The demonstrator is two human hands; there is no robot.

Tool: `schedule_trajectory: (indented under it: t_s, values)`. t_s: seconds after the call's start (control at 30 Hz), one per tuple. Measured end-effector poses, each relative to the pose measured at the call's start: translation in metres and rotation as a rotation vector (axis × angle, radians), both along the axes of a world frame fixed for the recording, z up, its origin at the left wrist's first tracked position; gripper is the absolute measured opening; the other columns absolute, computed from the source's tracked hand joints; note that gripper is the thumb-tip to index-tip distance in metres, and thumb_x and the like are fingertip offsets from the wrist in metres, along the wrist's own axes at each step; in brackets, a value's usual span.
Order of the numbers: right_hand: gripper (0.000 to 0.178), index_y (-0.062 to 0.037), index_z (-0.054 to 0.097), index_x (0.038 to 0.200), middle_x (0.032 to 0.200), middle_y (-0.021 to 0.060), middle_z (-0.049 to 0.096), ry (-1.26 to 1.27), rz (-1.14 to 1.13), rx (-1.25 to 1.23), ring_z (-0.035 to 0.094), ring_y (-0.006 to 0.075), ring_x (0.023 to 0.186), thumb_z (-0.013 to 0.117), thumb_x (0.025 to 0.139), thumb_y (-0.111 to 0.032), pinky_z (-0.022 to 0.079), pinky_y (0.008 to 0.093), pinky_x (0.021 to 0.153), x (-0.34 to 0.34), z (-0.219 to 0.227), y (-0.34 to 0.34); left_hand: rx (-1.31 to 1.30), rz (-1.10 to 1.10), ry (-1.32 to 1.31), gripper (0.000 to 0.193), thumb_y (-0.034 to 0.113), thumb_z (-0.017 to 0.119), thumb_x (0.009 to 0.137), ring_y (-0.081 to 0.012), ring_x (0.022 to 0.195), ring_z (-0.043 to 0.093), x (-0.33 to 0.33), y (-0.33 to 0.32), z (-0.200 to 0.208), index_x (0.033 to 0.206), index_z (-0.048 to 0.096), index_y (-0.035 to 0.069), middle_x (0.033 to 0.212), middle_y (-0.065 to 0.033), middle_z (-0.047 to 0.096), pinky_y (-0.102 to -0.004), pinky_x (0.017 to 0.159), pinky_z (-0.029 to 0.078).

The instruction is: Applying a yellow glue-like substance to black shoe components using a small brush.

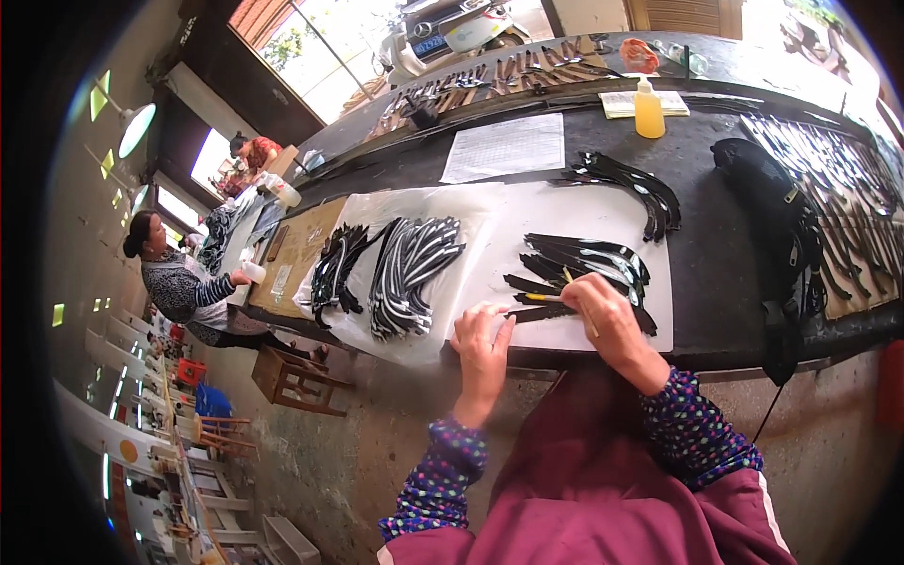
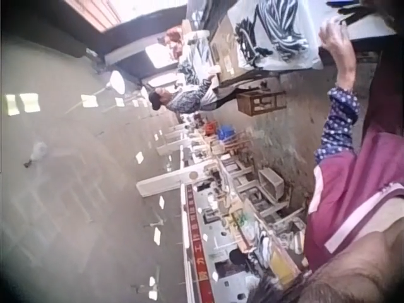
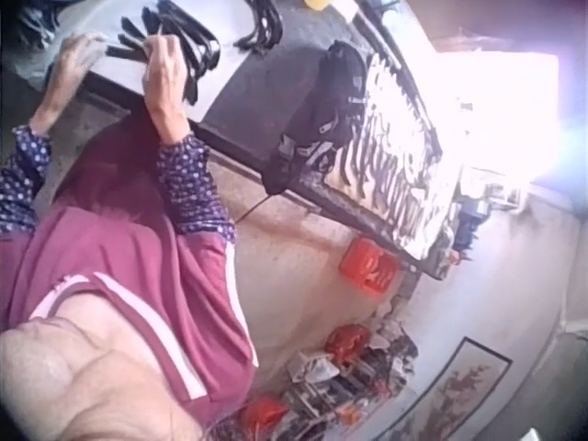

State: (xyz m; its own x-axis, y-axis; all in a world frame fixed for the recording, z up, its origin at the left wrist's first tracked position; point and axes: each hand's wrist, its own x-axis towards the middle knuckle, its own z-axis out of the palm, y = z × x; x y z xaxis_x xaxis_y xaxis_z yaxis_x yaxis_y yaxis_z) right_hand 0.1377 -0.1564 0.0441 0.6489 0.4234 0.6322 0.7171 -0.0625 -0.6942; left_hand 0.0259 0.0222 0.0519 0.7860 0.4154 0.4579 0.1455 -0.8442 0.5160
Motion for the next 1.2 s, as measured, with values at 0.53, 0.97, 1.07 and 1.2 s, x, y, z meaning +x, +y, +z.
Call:
schedule_trajectory:
  t_s: [0.53,0.97,1.07,1.2]
  values:
    - [0.006,0.0007,0.066,0.092,0.083,0.0017,0.059,0.324,-0.404,0.214,0.055,0.0078,0.071,0.069,0.087,0.003,0.044,0.0233,0.065,0.038,-0.024,-0.121,0.401,-0.812,0.655,0.037,0.029,0.084,0.075,-0.0207,0.106,0.053,0.121,-0.018,0.029,0.096,0.057,0.015,0.1,0.0011,0.058,-0.0446,0.093,0.03]
    - [0.005,0.0005,0.066,0.092,0.085,0.005,0.061,0.316,-0.445,0.225,0.057,0.0107,0.07,0.068,0.088,0.003,0.045,0.024,0.063,0.036,-0.019,-0.121,0.384,-0.858,0.624,0.063,0.02,0.09,0.06,-0.0341,0.108,0.056,0.189,-0.016,0.046,0.11,0.054,0.011,0.105,-0.0092,0.059,-0.0464,0.089,0.044]
    - [0.005,0.0004,0.066,0.091,0.086,0.005,0.061,0.311,-0.431,0.245,0.057,0.0108,0.071,0.067,0.088,0.004,0.045,0.0241,0.063,0.035,-0.016,-0.119,0.442,-0.855,0.638,0.088,0.03,0.095,0.053,-0.033,0.114,0.055,0.207,-0.006,0.038,0.126,0.049,0.015,0.109,-0.0081,0.06,-0.0558,0.092,0.038]
    - [0.009,0.0001,0.066,0.09,0.088,0.002,0.061,0.331,-0.451,0.233,0.055,0.0076,0.074,0.07,0.086,0.007,0.045,0.0219,0.066,0.035,-0.019,-0.122,0.364,-0.772,1.048,0.07,0.029,0.095,0.054,-0.0322,0.115,0.051,0.219,-0.025,0.05,0.11,0.056,0.014,0.116,-0.0109,0.056,-0.047,0.088,0.039]
